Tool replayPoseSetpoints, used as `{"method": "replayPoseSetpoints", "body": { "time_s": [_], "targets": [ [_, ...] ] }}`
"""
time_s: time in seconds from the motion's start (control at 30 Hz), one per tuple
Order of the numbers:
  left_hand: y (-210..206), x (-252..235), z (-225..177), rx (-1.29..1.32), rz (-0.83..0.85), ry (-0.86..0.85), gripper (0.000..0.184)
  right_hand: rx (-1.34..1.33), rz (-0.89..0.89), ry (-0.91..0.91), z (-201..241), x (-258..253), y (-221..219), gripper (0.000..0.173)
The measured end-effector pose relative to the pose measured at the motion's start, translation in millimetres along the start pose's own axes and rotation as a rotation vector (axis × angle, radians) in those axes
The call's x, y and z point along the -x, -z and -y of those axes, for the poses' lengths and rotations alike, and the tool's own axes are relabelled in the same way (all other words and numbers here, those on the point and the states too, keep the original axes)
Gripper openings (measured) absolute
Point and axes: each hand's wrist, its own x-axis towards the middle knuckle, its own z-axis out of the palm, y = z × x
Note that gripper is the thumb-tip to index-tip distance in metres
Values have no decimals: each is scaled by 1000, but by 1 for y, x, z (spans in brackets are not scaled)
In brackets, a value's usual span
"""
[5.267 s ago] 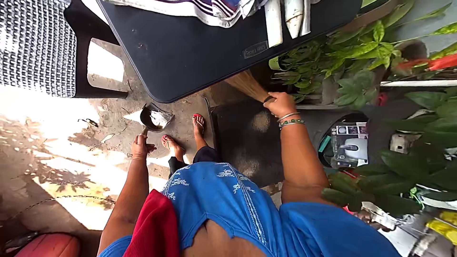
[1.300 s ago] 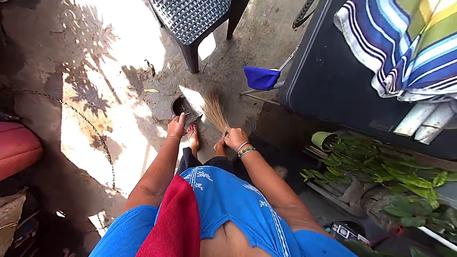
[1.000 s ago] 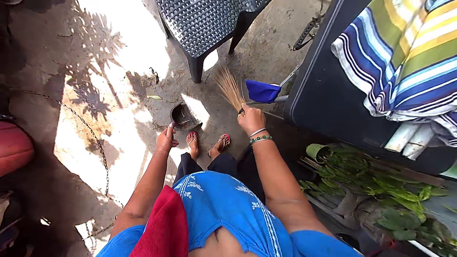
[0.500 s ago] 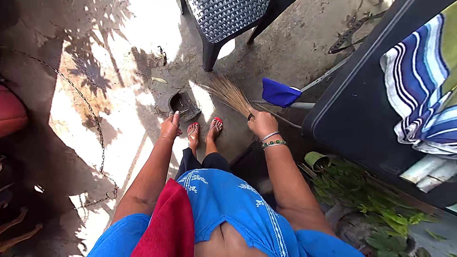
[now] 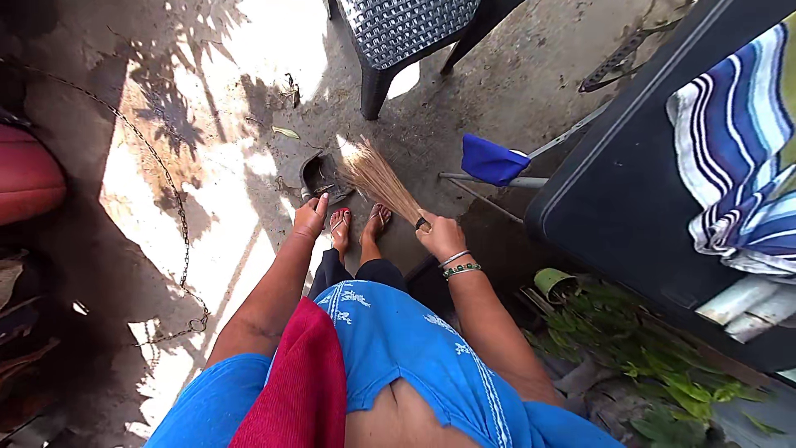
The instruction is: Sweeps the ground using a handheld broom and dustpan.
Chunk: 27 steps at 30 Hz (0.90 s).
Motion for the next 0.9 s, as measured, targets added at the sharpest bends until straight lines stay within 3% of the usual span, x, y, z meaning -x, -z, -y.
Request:
{"method": "replayPoseSetpoints", "body": {
  "time_s": [0.17, 0.37, 0.5, 0.67, 0.8, 0.9],
  "targets": [
    [-4, 0, 0, 1, -6, 2, 71, 82, -122, -111, -10, -10, 19, 57],
    [-5, -1, -4, -50, -5, 1, 72, 187, 122, 39, 28, -17, -40, 56],
    [12, 5, 3, 53, -31, 16, 68, 14, 62, 54, 0, -6, -7, 56],
    [47, 25, 21, 173, -63, 41, 63, -49, -135, -79, -49, 16, 18, 55],
    [57, 39, 36, 94, -65, 49, 63, 0, -138, -248, -53, 12, -12, 60],
    [46, 33, 51, 55, -70, 72, 65, 16, 3, -223, -22, 15, -57, 58]
  ]
}}
